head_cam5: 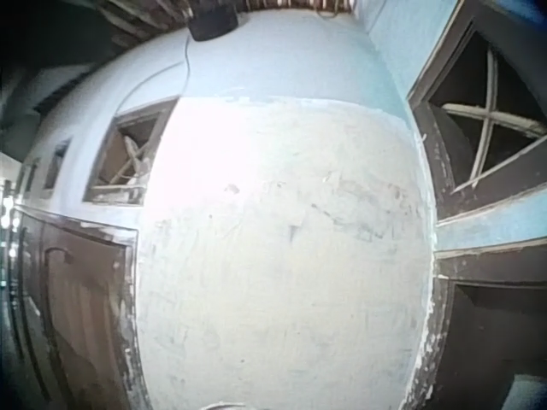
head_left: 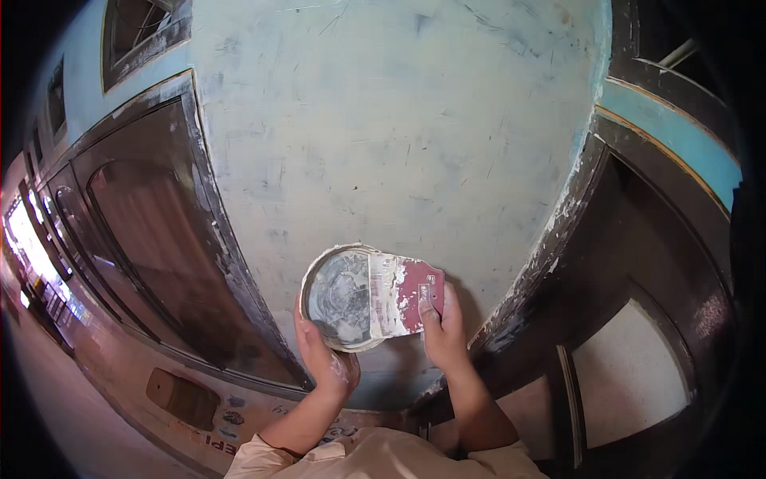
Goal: The person applies putty to a wall using a putty knife, scooping the putty from a can and spreading it onto the wall surface.
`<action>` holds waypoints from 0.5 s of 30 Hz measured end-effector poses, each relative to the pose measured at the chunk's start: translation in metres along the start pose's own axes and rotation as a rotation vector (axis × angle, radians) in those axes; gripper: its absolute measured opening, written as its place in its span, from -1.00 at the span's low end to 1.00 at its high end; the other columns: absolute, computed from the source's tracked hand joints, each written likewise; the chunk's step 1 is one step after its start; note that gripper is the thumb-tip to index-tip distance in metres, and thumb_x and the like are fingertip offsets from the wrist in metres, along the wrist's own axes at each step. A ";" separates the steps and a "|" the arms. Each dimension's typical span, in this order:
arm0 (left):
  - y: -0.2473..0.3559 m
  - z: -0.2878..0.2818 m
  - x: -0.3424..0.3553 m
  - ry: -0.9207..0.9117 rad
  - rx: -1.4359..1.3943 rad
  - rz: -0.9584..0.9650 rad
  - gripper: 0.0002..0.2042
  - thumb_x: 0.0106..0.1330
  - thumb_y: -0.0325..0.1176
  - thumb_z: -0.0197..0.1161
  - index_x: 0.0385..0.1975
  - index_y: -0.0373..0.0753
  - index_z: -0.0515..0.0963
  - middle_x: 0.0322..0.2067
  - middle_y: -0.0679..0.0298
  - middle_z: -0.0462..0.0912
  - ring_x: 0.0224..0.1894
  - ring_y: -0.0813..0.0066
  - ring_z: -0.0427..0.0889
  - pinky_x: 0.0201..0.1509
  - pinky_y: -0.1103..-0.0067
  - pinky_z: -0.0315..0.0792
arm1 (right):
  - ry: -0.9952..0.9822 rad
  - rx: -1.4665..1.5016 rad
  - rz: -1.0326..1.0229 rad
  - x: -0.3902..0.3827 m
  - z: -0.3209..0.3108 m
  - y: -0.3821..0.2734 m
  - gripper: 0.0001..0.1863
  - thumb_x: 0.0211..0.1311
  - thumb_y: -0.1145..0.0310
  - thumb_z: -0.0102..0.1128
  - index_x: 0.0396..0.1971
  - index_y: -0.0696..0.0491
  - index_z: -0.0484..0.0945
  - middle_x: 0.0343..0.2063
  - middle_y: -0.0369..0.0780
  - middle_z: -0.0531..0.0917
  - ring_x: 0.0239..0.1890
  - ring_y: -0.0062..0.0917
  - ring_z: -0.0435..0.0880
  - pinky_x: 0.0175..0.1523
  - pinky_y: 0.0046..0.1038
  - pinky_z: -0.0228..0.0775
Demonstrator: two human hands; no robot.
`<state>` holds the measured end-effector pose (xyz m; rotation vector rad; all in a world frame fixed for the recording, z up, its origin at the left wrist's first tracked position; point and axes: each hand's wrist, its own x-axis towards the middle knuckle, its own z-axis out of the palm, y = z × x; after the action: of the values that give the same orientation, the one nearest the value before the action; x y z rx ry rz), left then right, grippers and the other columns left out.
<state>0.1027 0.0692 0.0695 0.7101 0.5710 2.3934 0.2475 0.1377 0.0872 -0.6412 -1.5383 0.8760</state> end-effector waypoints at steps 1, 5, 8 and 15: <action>0.002 0.002 0.000 -0.031 0.021 0.067 -0.40 0.46 -0.01 -0.03 0.33 -0.32 0.11 0.24 0.11 0.29 0.27 0.28 0.33 0.33 0.36 0.23 | 0.008 -0.042 0.005 -0.001 0.003 0.000 -0.75 0.35 0.43 -0.02 -0.04 0.19 0.38 -0.30 -0.20 0.56 -0.25 -0.58 0.50 -0.08 -0.47 0.39; 0.004 -0.003 0.002 -0.060 0.024 0.064 -0.38 0.45 -0.02 0.00 0.32 -0.34 0.11 0.23 0.09 0.30 0.26 0.27 0.34 0.33 0.36 0.23 | 0.025 -0.095 -0.021 0.003 0.008 0.001 -0.76 0.35 0.41 -0.02 -0.05 0.18 0.39 -0.33 -0.17 0.58 -0.29 -0.53 0.54 -0.12 -0.44 0.41; 0.009 -0.004 0.004 -0.046 0.019 -0.008 -0.40 0.45 -0.03 0.00 0.31 -0.35 0.13 0.21 0.09 0.33 0.26 0.29 0.34 0.33 0.37 0.23 | 0.008 -0.092 -0.032 0.006 0.009 -0.002 -0.73 0.35 0.41 -0.01 -0.02 0.18 0.39 -0.32 -0.15 0.58 -0.29 -0.51 0.55 -0.12 -0.44 0.42; 0.012 -0.005 0.013 -0.084 0.074 -0.158 -0.52 0.49 -0.10 -0.06 0.23 -0.33 0.24 0.12 0.16 0.41 0.14 0.37 0.44 0.24 0.41 0.33 | -0.038 -0.127 -0.006 0.011 0.005 -0.007 -0.70 0.33 0.40 0.01 0.02 0.17 0.38 -0.30 -0.12 0.61 -0.27 -0.46 0.59 -0.10 -0.42 0.42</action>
<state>0.0859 0.0673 0.0773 0.7638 0.6584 2.1962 0.2414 0.1417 0.0989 -0.7147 -1.6386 0.7949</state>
